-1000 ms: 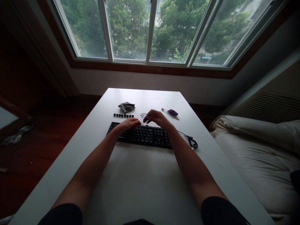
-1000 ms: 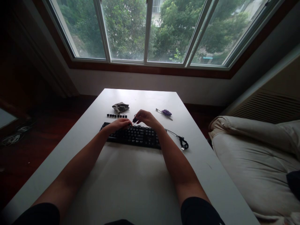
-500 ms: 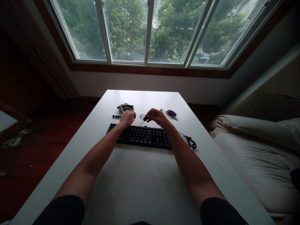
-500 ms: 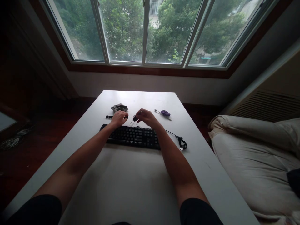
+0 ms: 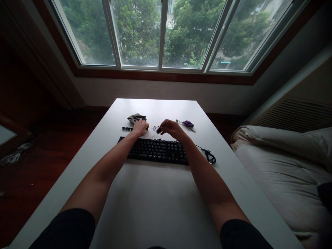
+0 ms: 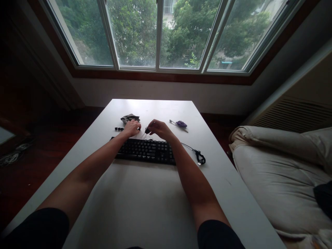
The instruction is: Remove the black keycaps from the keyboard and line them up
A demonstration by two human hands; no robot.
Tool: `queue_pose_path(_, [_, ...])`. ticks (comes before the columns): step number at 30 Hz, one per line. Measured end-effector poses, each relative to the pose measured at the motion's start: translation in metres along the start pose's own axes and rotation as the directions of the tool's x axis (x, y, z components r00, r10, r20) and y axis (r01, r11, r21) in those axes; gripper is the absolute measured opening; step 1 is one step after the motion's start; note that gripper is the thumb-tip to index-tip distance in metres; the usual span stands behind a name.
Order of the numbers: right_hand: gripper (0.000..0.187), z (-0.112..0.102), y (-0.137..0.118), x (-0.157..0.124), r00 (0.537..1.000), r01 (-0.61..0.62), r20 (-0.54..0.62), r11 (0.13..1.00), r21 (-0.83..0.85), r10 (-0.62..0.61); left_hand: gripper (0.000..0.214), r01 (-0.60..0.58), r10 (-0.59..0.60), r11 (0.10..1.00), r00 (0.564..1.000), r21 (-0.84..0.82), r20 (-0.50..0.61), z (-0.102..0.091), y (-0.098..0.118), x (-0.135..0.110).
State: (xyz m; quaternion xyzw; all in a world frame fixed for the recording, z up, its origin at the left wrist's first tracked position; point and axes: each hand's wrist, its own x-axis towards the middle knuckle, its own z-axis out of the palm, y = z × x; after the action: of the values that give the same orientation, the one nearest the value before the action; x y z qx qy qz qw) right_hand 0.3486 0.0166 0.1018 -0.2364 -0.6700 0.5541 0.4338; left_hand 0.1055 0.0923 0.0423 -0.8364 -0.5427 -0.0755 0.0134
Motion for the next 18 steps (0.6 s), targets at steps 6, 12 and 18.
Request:
queue_pose_path(6, [0.037,0.002,0.001,0.001,1.0,-0.003,0.005,1.0,-0.008,0.003,0.026,0.018,-0.018,0.999,1.0,-0.035,0.001,0.002,-0.001,-0.002])
queue_pose_path(12, [0.036,-0.001,0.013,0.005,0.997,-0.012,-0.078,0.995,-0.099,0.005,0.029,0.02,-0.021,0.997,1.0,-0.068,-0.012,-0.002,0.0,-0.005])
queue_pose_path(18, [0.026,-0.005,0.032,0.006,0.991,-0.054,-0.135,0.948,-0.315,0.012,0.027,-0.041,0.029,0.984,0.997,-0.173,-0.068,-0.01,0.014,-0.018])
